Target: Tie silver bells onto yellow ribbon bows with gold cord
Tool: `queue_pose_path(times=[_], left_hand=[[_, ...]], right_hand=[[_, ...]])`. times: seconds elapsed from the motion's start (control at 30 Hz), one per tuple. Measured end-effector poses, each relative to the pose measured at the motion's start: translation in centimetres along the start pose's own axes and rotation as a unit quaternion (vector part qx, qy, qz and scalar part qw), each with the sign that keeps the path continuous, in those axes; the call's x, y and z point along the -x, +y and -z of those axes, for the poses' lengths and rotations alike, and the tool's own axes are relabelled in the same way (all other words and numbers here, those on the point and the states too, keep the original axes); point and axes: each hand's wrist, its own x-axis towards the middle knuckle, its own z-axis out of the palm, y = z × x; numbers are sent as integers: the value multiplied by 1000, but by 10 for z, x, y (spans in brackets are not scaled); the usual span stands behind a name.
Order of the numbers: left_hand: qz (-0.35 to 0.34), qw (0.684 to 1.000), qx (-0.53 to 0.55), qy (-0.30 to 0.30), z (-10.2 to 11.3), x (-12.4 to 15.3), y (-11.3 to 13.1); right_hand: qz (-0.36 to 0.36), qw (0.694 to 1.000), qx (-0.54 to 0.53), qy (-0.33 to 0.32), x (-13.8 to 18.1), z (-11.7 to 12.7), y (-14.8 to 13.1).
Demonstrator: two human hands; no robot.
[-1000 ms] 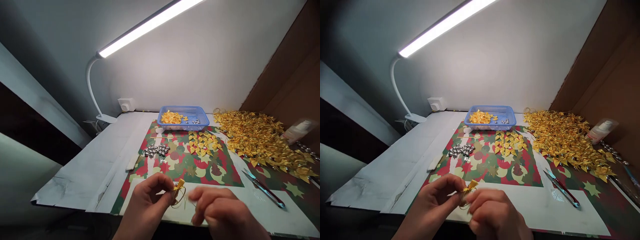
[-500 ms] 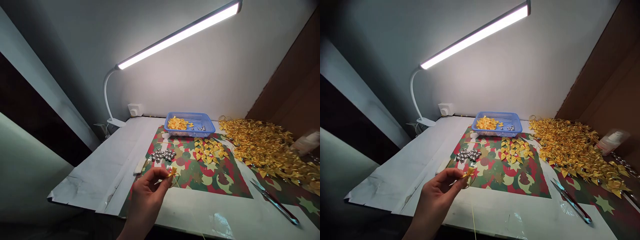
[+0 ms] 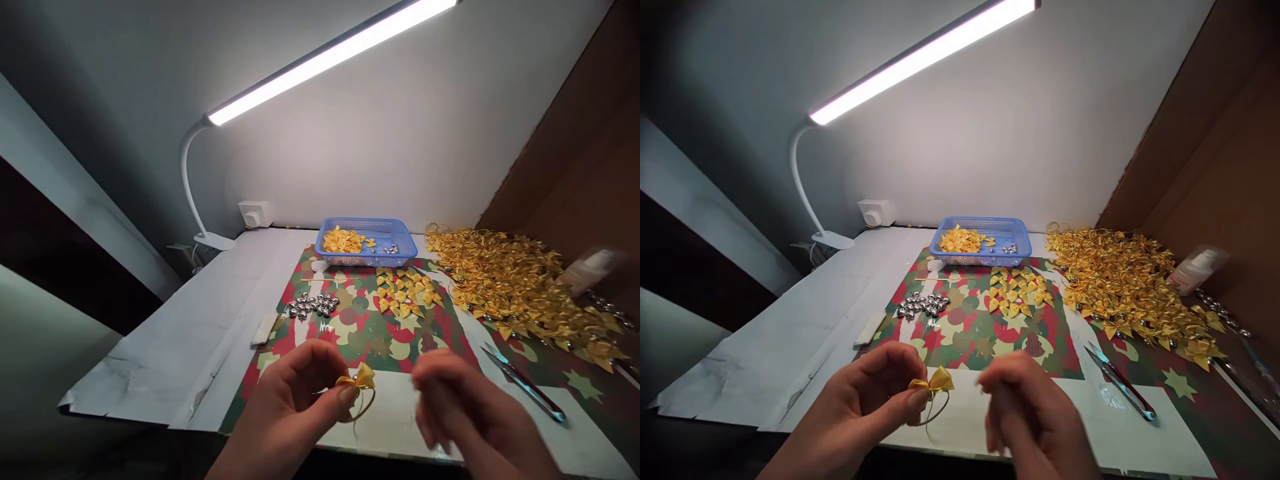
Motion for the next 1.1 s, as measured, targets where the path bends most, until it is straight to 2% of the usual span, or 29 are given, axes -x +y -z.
queue_pose_path(times=[0.13,0.27,0.43,0.63,0.77,0.87,0.97,1.1], left_hand=[[-30,998,-52,-33,-1,-1,-1],[-67,993,-95,2,-2,-1,-6],[-163,976,-139,41,-1,2,-16],[-244,928,-272,71,5,0,-25],[-285,901,-320,64,8,-3,-25],[-317,882,-345,56,9,-4,-25],[-293,896,-331,55,7,-3,-24],[-170,959,-224,22,5,-2,-15]], right_hand=[[-15,994,44,-95,-23,-16,-9],[-13,977,141,-158,-31,-19,-5],[-62,984,88,-139,-28,-21,1],[-92,988,34,-118,-26,-27,4],[-112,986,9,-124,-26,-28,5],[-105,985,38,-132,-26,-27,6],[-70,984,77,-143,-27,-24,6],[-4,984,116,-136,-27,-23,6]])
